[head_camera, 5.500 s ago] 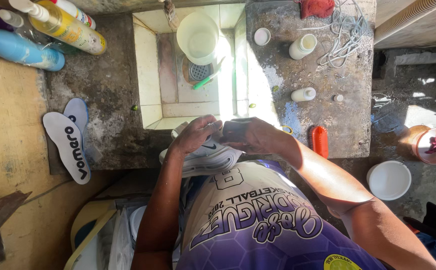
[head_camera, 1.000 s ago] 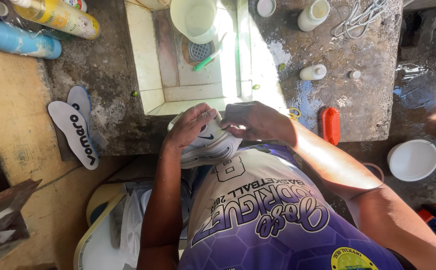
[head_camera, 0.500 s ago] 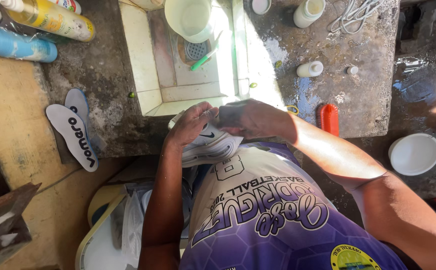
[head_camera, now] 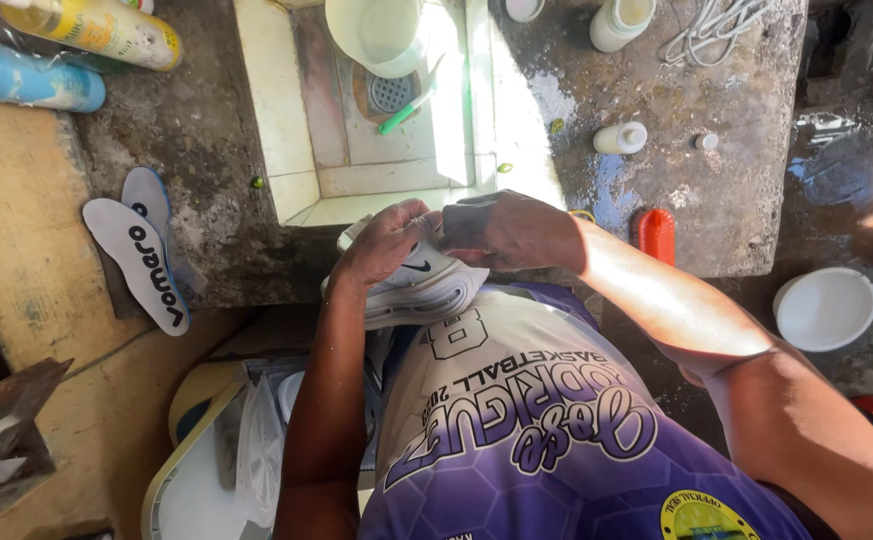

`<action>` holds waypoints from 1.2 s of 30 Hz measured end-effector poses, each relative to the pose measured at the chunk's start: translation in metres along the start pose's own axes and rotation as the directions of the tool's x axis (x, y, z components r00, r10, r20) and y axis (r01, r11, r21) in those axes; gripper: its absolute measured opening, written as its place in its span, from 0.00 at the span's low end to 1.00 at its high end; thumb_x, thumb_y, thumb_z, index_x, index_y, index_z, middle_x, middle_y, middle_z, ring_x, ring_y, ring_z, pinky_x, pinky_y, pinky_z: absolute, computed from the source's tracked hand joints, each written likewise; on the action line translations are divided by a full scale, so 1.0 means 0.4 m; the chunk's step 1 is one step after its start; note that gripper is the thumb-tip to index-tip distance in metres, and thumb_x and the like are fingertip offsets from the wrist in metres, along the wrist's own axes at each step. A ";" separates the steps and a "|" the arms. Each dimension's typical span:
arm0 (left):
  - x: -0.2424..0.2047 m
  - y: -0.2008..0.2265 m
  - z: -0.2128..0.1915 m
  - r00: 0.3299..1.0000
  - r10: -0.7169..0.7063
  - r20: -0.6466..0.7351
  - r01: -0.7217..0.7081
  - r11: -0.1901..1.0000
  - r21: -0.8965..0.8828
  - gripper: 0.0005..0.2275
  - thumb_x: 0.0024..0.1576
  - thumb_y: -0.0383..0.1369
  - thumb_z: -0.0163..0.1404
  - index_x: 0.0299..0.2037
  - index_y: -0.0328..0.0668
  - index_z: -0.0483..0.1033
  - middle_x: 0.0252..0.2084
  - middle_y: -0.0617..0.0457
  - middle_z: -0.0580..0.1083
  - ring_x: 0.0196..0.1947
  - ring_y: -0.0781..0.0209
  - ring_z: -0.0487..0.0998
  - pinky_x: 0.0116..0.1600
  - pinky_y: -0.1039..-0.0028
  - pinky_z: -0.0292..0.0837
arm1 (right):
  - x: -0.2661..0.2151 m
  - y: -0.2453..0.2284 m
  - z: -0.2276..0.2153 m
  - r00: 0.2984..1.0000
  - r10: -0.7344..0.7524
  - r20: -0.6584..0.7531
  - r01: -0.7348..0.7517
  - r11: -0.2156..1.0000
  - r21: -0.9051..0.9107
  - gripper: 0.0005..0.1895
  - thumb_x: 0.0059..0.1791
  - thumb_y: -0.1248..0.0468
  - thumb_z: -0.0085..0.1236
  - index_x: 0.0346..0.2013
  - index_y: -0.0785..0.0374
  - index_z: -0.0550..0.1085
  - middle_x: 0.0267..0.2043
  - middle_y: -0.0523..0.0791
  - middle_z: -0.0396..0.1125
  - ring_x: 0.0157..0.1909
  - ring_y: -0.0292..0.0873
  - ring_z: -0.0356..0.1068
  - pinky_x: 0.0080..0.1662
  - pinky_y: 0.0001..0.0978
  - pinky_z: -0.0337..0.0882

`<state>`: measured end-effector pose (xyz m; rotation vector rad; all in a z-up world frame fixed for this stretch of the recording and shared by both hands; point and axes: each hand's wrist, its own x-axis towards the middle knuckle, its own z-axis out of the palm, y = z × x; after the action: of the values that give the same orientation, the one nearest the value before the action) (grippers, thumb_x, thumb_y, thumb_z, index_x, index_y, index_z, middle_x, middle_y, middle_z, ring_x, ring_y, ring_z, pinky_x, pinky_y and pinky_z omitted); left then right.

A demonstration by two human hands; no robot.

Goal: The person scrubs the upper part of a white sneaker with a small brush, focusing on the toe box and side panels. The person holds the shoe steady with the left hand while scrubbing with the right hand.

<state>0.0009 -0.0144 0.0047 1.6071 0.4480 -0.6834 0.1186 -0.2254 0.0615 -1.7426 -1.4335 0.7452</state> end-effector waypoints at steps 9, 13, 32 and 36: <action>0.005 0.006 0.009 1.000 -0.005 0.017 0.006 0.998 -0.055 0.13 0.65 0.41 0.49 0.41 0.39 0.78 0.27 0.64 0.69 0.26 0.77 0.62 0.31 0.82 0.62 | -0.009 0.034 0.000 0.994 -0.108 -0.014 0.108 0.994 0.009 0.18 0.42 0.67 0.63 0.47 0.55 0.73 0.40 0.42 0.69 0.40 0.48 0.75 0.39 0.42 0.75; 0.010 0.006 0.020 1.000 0.004 0.018 -0.004 1.000 0.002 0.13 0.64 0.41 0.48 0.42 0.40 0.77 0.27 0.64 0.69 0.25 0.77 0.62 0.30 0.81 0.62 | -0.020 0.037 0.018 0.986 -0.163 -0.044 0.165 0.986 0.034 0.18 0.46 0.68 0.62 0.49 0.62 0.72 0.45 0.46 0.70 0.39 0.51 0.73 0.38 0.44 0.74; -0.165 0.095 -0.025 0.911 0.268 -0.314 -0.143 0.919 0.369 0.20 0.57 0.47 0.58 0.41 0.34 0.71 0.33 0.42 0.77 0.34 0.53 0.79 0.40 0.66 0.73 | -0.107 0.047 0.057 0.908 0.289 -0.303 -0.103 0.855 0.508 0.08 0.50 0.72 0.63 0.44 0.64 0.79 0.40 0.44 0.74 0.43 0.36 0.73 0.45 0.27 0.72; -0.176 0.090 -0.065 0.832 0.419 -0.364 -0.270 0.878 0.395 0.16 0.69 0.43 0.48 0.38 0.34 0.71 0.32 0.41 0.74 0.32 0.47 0.76 0.40 0.61 0.69 | -0.124 0.055 0.076 0.904 0.239 -0.353 -0.054 0.886 0.461 0.10 0.50 0.75 0.59 0.45 0.65 0.78 0.41 0.44 0.73 0.43 0.35 0.72 0.47 0.27 0.71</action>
<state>-0.0241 0.0125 0.0794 2.1091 0.3572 -0.1025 0.0957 -0.2703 0.0252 -1.5389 -0.7796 0.6781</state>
